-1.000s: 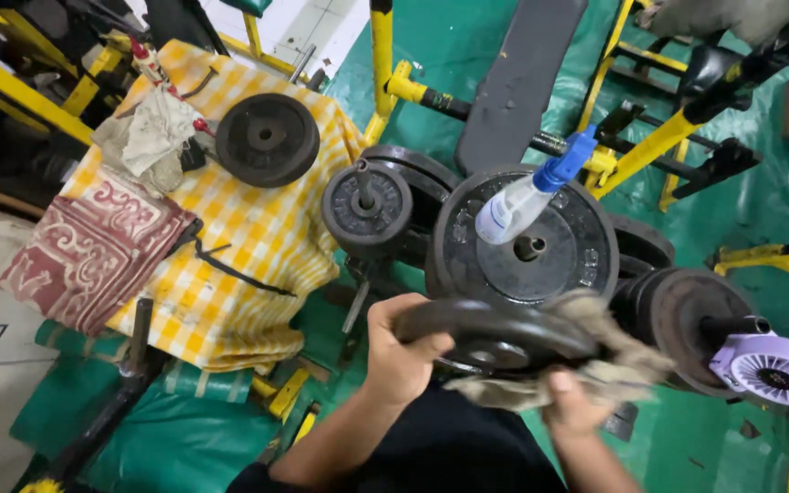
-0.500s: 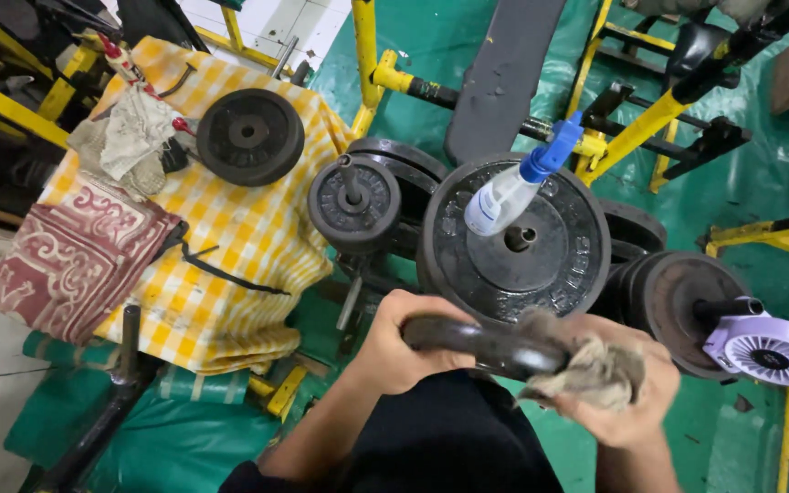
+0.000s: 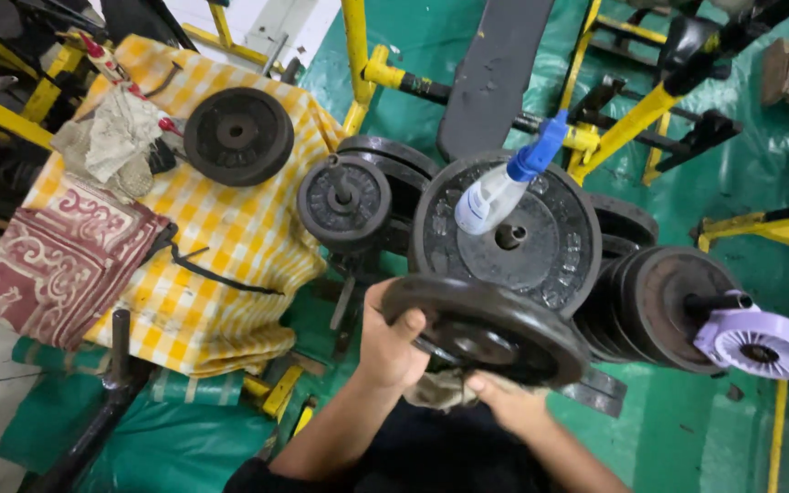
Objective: Cleaning and wiping down weight plates in a gym setting.
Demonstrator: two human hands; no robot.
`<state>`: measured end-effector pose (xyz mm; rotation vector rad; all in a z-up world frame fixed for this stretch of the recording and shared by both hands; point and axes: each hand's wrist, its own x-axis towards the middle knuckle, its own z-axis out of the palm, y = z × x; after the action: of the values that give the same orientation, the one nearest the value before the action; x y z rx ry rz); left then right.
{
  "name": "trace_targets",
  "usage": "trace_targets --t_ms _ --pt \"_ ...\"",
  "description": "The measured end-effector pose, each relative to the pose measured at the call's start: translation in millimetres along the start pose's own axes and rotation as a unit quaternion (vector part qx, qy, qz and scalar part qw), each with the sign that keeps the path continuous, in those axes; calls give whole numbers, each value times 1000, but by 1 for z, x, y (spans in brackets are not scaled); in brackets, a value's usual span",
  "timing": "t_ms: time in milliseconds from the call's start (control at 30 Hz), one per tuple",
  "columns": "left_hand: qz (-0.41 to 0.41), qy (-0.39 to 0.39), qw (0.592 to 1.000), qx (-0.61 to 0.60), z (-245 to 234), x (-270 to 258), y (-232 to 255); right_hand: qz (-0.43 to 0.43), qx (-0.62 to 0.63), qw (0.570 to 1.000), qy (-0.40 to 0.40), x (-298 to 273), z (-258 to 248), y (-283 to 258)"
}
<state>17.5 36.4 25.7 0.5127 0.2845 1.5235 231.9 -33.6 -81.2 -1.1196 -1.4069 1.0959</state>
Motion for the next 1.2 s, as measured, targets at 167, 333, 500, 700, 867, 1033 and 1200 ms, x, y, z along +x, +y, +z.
trace_targets --t_ms 167,333,500,700,867,1033,1200 --pt "-8 16 999 28 -21 -3 -14 37 19 999 3 32 -11 -78" --pt "-26 -45 991 124 15 4 6 -99 -89 988 72 42 -41 -108" --pt "-150 -43 979 -134 58 22 17 -418 -302 853 -77 74 -58 -168" --pt "-279 -107 935 -191 44 21 26 -527 -401 730 -170 99 -58 -199" --pt "-368 -60 926 -58 3 15 40 -535 -390 731 -167 103 -59 -194" --pt "-332 16 943 -1 0 5 40 -544 -379 734 -146 102 -63 -160" --pt "-208 26 978 -5 3 -3 35 -407 -318 856 15 95 -55 -125"
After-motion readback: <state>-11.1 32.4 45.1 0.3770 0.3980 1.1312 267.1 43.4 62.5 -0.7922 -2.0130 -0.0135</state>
